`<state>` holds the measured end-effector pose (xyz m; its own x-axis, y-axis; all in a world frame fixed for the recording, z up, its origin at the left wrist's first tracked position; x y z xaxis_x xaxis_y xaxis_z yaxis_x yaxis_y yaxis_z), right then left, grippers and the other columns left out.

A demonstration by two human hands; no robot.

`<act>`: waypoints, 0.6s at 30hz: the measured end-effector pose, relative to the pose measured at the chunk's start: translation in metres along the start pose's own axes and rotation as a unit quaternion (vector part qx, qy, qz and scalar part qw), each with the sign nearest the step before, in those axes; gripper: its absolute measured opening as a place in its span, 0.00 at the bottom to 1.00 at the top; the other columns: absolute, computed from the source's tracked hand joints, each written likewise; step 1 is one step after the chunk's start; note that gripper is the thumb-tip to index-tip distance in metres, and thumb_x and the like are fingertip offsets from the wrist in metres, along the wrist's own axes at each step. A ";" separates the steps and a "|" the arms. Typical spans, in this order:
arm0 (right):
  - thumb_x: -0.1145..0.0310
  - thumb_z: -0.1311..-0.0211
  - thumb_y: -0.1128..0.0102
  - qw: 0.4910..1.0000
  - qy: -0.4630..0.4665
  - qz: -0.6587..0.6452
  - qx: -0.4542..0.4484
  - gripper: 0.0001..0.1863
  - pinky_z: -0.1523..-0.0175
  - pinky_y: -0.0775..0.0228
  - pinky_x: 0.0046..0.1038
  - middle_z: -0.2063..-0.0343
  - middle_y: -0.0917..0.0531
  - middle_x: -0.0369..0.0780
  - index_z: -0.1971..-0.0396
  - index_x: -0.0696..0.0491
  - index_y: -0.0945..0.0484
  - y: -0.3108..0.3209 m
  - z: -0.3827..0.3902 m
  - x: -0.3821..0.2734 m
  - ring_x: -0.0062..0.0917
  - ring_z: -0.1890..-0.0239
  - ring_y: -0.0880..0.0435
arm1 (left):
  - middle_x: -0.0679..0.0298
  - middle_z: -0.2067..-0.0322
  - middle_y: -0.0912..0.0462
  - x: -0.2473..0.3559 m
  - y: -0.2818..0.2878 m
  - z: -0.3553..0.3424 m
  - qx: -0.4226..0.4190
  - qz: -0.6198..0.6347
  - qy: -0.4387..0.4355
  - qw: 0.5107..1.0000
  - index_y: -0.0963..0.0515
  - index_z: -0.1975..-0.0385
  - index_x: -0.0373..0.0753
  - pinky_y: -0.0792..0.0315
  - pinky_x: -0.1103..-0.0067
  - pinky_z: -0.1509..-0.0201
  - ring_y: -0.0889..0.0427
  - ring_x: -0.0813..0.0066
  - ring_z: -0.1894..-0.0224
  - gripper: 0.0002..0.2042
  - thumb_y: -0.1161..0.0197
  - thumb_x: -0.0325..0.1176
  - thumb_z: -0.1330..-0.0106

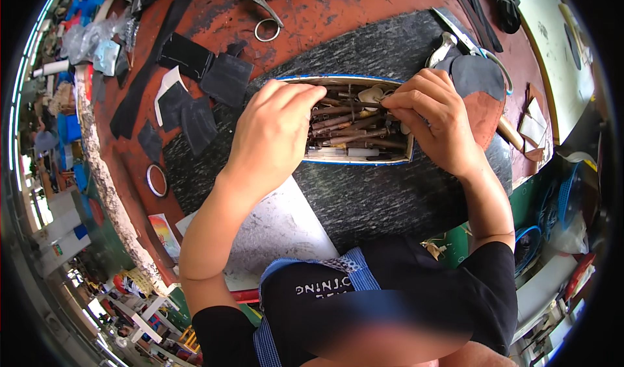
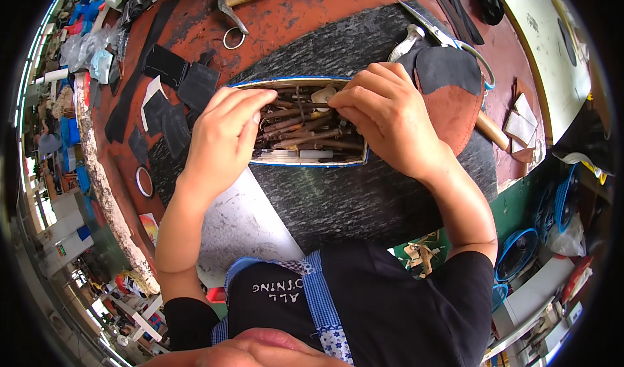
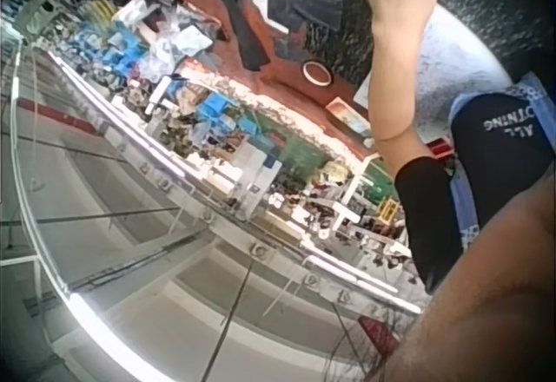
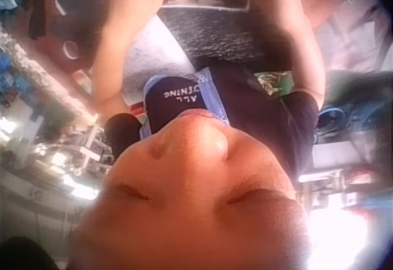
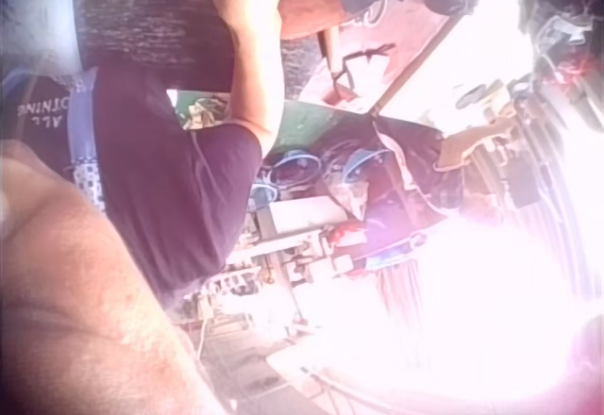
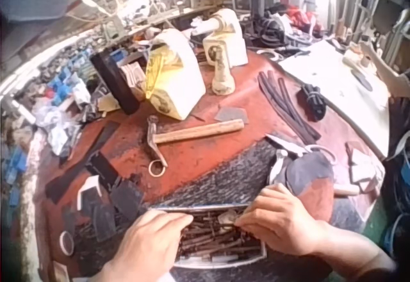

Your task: The person places a cutting board on a workbench, selects a metal punch tool from a container, and punches holes into leather strips using the punch tool and a hammer.

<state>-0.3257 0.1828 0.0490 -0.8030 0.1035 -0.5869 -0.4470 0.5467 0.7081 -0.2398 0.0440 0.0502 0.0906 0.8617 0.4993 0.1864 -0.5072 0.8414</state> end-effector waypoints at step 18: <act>0.72 0.53 0.44 0.969 0.082 0.184 -0.142 0.06 0.57 0.34 0.29 0.74 0.26 0.36 0.72 0.53 0.23 -0.019 -0.018 -0.019 0.29 0.67 0.24 | 0.61 0.64 0.26 0.002 -0.014 0.008 -0.014 -0.016 -0.004 1.000 0.22 0.64 0.36 0.42 0.65 0.43 0.28 0.62 0.56 0.09 0.39 0.31 0.42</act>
<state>-0.3092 0.1554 0.0537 -0.9701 0.1014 -0.2204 -0.1904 0.2446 0.9507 -0.2343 0.0527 0.0379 0.0927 0.8772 0.4710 0.1612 -0.4800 0.8623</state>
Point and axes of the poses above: each hand's wrist, its own z-axis away from the middle knuckle, its own y-axis out of the back of the hand, x = y × z, the point moved 9 cm from there along -z, towards the middle knuckle
